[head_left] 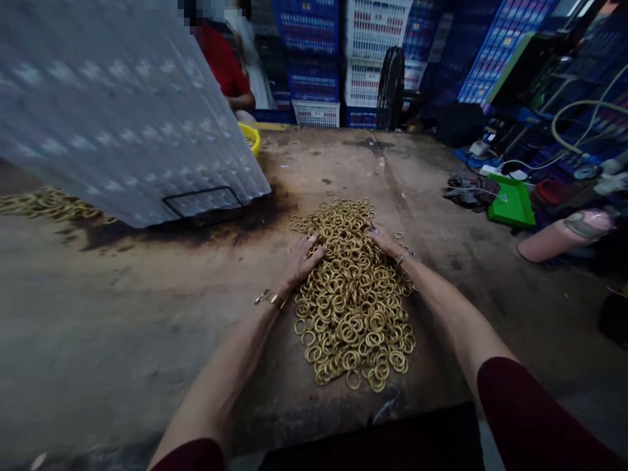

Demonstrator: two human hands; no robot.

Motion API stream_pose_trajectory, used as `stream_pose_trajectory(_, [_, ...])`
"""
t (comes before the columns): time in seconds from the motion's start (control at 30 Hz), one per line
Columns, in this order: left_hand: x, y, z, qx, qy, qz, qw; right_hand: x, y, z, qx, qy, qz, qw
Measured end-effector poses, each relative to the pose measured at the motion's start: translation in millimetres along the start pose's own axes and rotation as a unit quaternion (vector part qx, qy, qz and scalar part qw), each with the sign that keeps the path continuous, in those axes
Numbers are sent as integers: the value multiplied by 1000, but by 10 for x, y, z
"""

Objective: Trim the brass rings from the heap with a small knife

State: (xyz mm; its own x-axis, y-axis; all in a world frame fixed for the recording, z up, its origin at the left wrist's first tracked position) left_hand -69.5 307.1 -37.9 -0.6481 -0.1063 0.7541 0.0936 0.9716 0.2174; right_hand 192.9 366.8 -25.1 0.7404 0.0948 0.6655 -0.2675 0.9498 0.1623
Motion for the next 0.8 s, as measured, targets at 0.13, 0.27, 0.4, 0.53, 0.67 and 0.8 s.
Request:
stream_pose_trajectory(0.13, [-13,-107,-99,-10,-21,-7,1000,-26,-212,126,-2,-3,7,1000])
stream_pose_trajectory(0.27, [12,-219,-195,-28,-58,-5,998,-43,-383,272,2,-48,22,999])
stream_pose_trajectory(0.4, [71,-335,-195,5,-160,-23,987,-11,-555,402,24,-123,42,991])
stream_pose_trajectory(0.53, [232,-383,-29,64,-187,-109,974,149,-690,420,80,-163,10,983])
stream_pose_trajectory(0.67, [448,-240,202,101,-143,-189,966,421,-553,161,71,-111,-88,987])
stream_pose_trajectory(0.8, [524,127,368,81,-106,-197,971,654,-97,-321,-36,-76,-137,987])
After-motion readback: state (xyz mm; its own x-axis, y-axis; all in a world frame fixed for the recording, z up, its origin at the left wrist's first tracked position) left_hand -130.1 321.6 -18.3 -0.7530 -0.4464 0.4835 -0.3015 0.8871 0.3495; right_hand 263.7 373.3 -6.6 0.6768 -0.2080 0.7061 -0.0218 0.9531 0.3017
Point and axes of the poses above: each hand's wrist, its own y-axis towards the middle knuckle, its own x-axis out of the back of the hand, z = x × y, the point moved 3 cm from there along y, towards the middle knuckle, and after that the axes turned 2 degrees about x, right-handed, at the moved point
